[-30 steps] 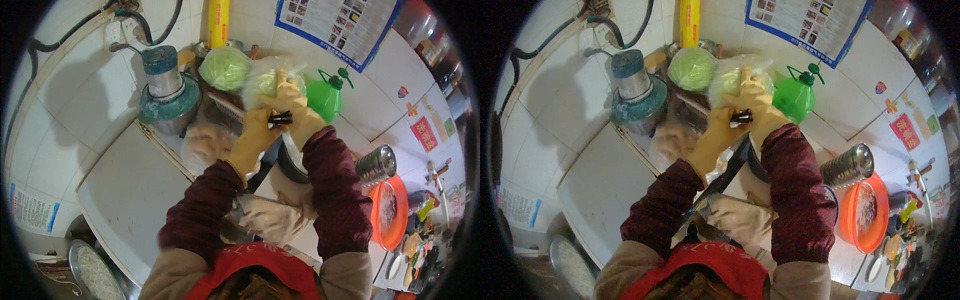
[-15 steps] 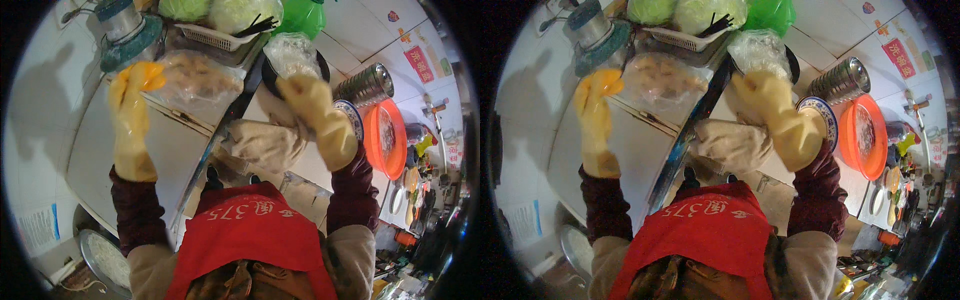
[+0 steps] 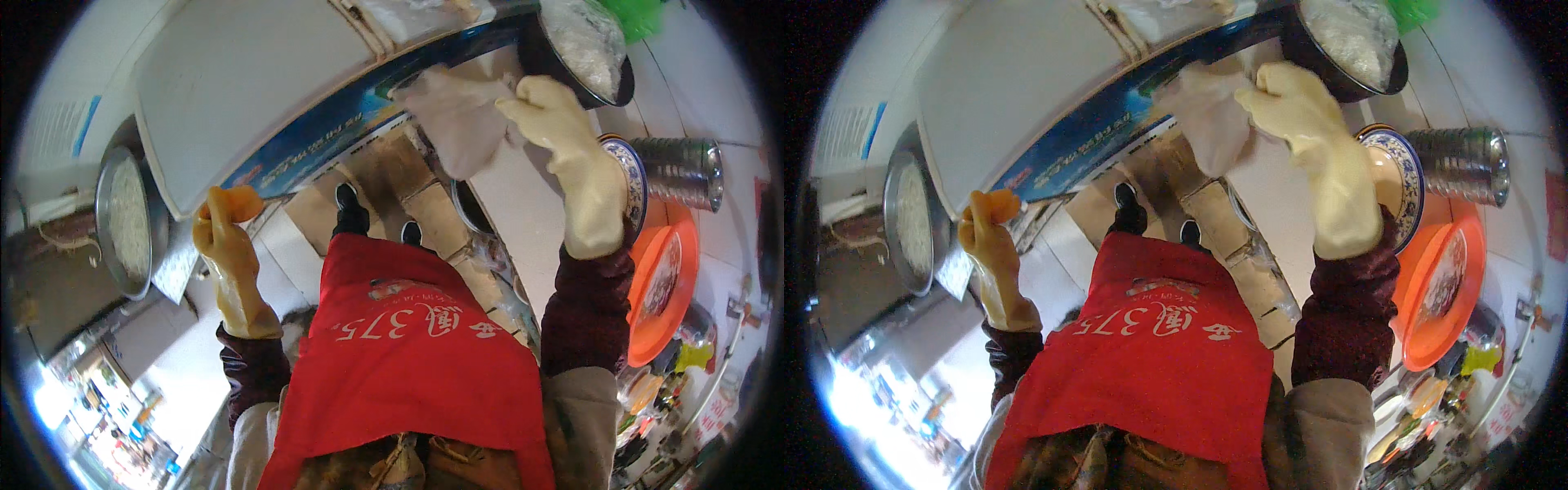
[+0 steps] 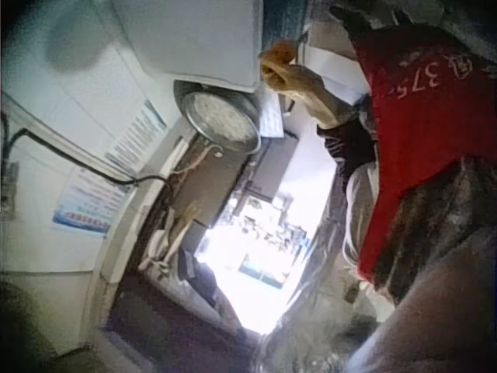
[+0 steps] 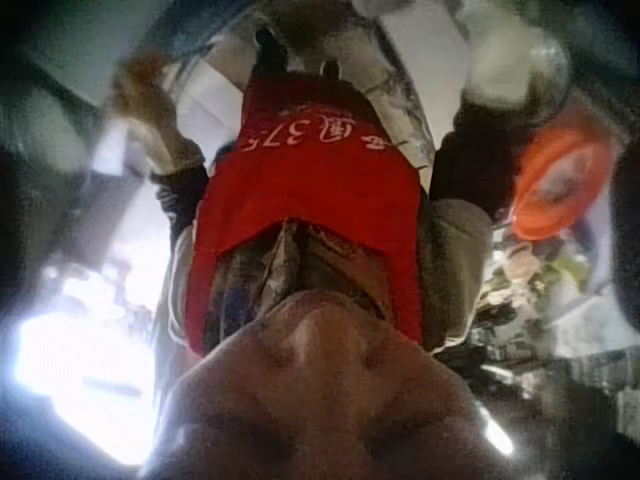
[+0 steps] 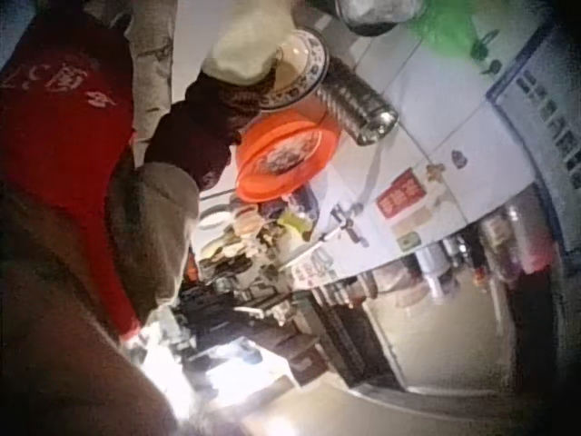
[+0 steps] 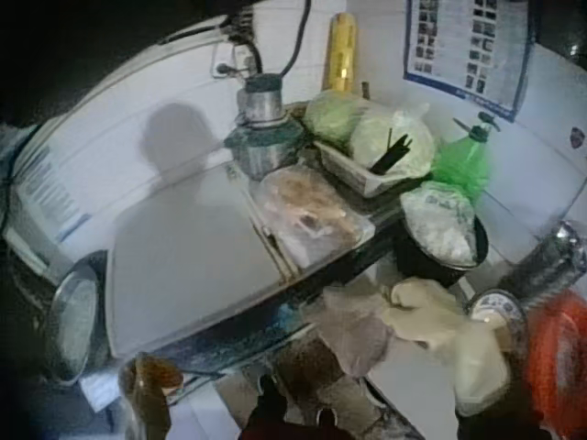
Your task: The person wipes a dining table with a cloth, then washes a bowl, plate, and chopsticks in a basin of soapy water. They rinse the items and place them on a shelf. The person also wipes the floor near the sink area.
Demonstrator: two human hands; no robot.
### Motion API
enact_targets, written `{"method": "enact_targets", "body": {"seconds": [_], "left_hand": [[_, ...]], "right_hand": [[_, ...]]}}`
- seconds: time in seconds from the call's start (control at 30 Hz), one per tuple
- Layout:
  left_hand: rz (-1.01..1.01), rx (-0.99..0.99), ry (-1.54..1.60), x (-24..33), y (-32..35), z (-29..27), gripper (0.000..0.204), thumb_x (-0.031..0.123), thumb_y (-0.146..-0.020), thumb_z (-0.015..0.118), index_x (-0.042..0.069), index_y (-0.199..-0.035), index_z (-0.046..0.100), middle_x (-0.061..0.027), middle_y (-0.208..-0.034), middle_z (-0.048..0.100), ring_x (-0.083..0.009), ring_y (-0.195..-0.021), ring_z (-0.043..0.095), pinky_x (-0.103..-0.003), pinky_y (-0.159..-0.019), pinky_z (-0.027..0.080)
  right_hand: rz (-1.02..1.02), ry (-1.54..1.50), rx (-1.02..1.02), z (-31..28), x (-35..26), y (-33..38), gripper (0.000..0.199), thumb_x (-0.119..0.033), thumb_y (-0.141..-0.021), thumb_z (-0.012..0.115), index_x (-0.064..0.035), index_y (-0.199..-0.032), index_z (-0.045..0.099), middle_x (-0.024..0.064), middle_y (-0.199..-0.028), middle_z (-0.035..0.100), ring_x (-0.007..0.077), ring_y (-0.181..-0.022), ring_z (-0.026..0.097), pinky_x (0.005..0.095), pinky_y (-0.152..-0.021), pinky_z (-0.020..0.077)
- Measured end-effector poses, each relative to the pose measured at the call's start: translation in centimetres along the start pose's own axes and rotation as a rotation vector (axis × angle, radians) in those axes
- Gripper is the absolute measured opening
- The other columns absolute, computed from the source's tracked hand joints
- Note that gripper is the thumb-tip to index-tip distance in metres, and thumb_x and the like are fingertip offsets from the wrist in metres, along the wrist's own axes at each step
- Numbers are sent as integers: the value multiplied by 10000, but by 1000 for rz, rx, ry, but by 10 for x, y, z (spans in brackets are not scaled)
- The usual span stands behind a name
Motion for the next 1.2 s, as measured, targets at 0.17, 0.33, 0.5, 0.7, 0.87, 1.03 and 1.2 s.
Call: {"method": "enact_targets", "body": {"seconds": [0.17,0.33,0.5,0.7,0.87,1.03,1.2], "left_hand": [[-188,-29,32,-27,64,-29,480,358,-1173,603,-40,-958,763,-155,-914,808,-213,-835,752,-344,-850,570],[-452,-130,130,-89,106,-35,498,403,-1167,604,-25,-960,752,-140,-915,797,-217,-865,753,-366,-879,564],[-761,-198,84,-158,177,-49,517,460,-1141,615,-46,-1149,720,-148,-999,781,-224,-938,729,-369,-935,535],[-978,-277,169,-216,245,-56,542,522,-1140,582,-6,-1173,704,-113,-1058,766,-173,-952,661,-333,-863,514],[-1123,-231,357,-249,294,-32,454,462,-1142,628,12,-1115,690,-40,-942,710,-129,-862,615,-306,-774,502],[-1217,-139,439,-279,337,13,414,425,-1155,621,20,-1099,685,-35,-967,691,-132,-863,623,-300,-826,498],[-1334,-335,343,-338,375,90,519,489,-1140,609,-12,-1181,737,-120,-1062,787,-208,-1009,743,-343,-960,532]], "right_hand": [[-126,-458,-84,3,-99,32,357,-201,-1024,796,-84,-767,577,-81,-685,450,33,-659,409,276,-554,328],[-82,-637,-93,61,-131,63,307,-112,-1014,801,-109,-840,548,-104,-826,408,27,-769,365,236,-651,307],[166,-606,-112,150,-94,75,355,-145,-1031,796,-137,-806,521,-106,-737,409,15,-672,344,265,-556,275],[252,-539,-183,237,-24,115,327,-145,-1042,785,-129,-838,530,-95,-770,437,32,-687,386,260,-572,309],[123,-478,-276,317,24,127,375,-105,-1034,785,-98,-790,500,-66,-800,442,65,-734,440,303,-625,363],[122,-386,-466,403,93,122,352,-87,-1051,718,-87,-847,430,-49,-897,387,90,-825,375,302,-716,354],[102,-349,-443,472,161,97,376,-34,-997,717,-55,-773,416,16,-772,375,153,-734,400,373,-665,360]]}}
Point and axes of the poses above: each hand's wrist, its own y-axis away from the middle knuckle, its own z-axis out of the palm, x = y × z, the point moved 8 cm from there along -y, towards the middle knuckle
